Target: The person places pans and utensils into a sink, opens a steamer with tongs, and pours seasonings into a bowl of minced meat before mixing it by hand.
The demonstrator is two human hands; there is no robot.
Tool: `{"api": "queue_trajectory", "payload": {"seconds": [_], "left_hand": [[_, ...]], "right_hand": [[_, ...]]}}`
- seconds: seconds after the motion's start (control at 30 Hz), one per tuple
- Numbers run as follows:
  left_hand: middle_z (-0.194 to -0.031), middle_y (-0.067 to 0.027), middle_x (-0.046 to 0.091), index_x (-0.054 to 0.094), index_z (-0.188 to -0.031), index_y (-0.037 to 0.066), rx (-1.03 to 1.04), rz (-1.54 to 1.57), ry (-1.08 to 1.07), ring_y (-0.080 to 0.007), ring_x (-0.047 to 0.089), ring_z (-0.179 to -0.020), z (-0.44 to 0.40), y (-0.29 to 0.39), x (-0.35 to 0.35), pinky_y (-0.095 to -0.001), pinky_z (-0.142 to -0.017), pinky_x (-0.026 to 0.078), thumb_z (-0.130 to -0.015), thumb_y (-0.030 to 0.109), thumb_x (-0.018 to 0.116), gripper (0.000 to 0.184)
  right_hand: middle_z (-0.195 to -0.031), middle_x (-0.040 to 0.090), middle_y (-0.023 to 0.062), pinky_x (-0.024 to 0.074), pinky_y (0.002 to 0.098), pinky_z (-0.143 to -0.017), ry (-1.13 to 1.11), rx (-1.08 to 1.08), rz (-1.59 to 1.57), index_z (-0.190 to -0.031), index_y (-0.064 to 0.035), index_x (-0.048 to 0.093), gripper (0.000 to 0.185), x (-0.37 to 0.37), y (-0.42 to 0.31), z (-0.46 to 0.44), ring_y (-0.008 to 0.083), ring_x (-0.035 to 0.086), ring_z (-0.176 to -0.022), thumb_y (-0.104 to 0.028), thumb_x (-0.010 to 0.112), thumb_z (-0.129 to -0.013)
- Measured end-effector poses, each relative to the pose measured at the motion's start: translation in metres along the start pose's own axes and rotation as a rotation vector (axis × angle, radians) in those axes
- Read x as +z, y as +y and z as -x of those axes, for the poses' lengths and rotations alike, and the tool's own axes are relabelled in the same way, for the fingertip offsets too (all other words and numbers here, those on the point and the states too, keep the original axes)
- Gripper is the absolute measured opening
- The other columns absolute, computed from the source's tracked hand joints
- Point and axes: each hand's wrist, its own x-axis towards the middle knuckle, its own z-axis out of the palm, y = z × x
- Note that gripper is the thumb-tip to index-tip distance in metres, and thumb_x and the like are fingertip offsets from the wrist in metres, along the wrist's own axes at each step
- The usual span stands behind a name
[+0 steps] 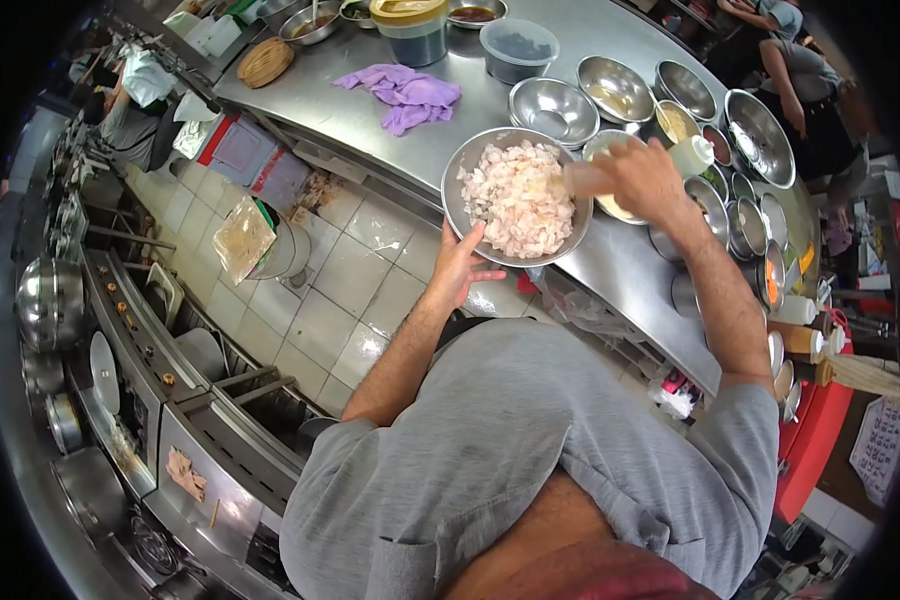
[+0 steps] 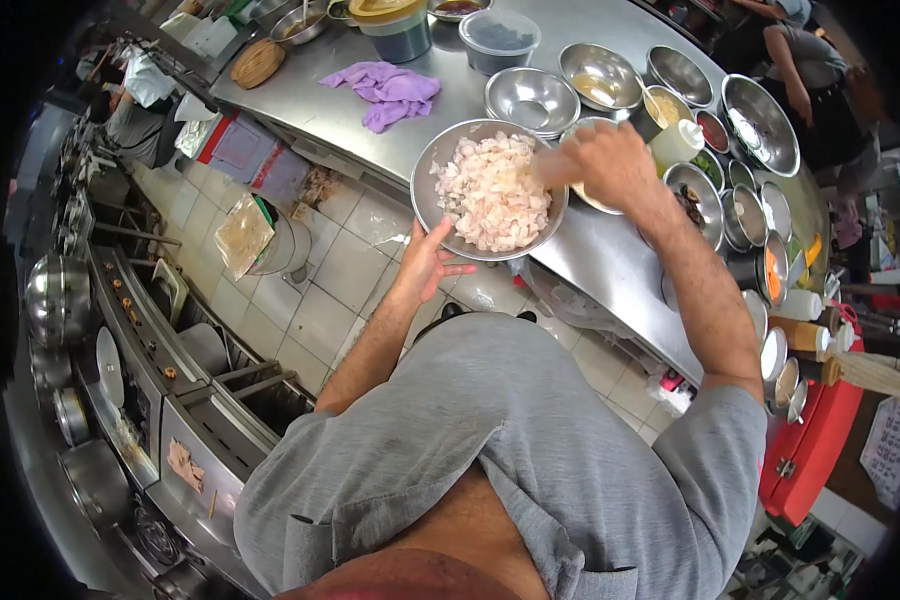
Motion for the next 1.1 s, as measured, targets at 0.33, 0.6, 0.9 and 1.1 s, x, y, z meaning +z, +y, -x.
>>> {"api": "queue_trajectory", "payload": {"seconds": [0.33, 0.6, 0.9, 1.1], "left_hand": [[-0.128, -0.0189, 0.039, 0.011, -0.135, 0.014, -0.051, 0.003, -0.038, -0.0351, 0.055, -0.102, -0.015, -0.003, 0.000, -0.0505, -0.070, 0.054, -0.091, 0.037, 0.045, 0.060], [-0.127, -0.0216, 0.038, 0.011, -0.134, 0.009, -0.004, 0.011, -0.022, -0.0390, 0.054, -0.101, -0.013, -0.004, 0.007, -0.0521, -0.070, 0.054, -0.087, 0.013, 0.046, 0.059], [-0.119, -0.0256, 0.044, 0.020, -0.129, -0.003, 0.161, 0.090, 0.054, -0.0410, 0.055, -0.099, 0.008, -0.034, 0.043, -0.0543, -0.073, 0.054, -0.065, -0.008, 0.040, 0.068], [-0.115, -0.0253, 0.049, 0.032, -0.120, -0.014, 0.113, 0.167, 0.162, -0.0404, 0.055, -0.100, 0.038, -0.077, 0.064, -0.0534, -0.077, 0.053, -0.065, -0.006, 0.042, 0.057]], "right_hand": [[-0.090, 0.062, 0.0036, 0.0442, 0.0376, -0.077, -0.155, 0.043, 0.001, -0.095, -0.0143, 0.063, 0.029, -0.009, -0.016, 0.013, 0.0207, 0.058, -0.091, -0.006, 0.060, -0.067], [-0.087, 0.063, 0.0057, 0.0455, 0.0386, -0.076, -0.154, 0.141, -0.064, -0.094, -0.0144, 0.064, 0.025, 0.007, -0.014, 0.040, 0.0239, 0.059, -0.087, -0.007, 0.059, -0.070], [-0.090, 0.063, 0.0077, 0.0468, 0.0390, -0.077, -0.119, 0.181, -0.232, -0.098, -0.0137, 0.062, 0.029, 0.016, 0.001, 0.068, 0.0248, 0.060, -0.088, -0.010, 0.060, -0.069], [-0.104, 0.057, 0.0148, 0.0436, 0.0397, -0.083, 0.111, 0.253, -0.642, -0.116, -0.0076, 0.052, 0.062, 0.048, 0.021, 0.129, 0.0302, 0.054, -0.099, -0.025, 0.073, -0.060]]}}
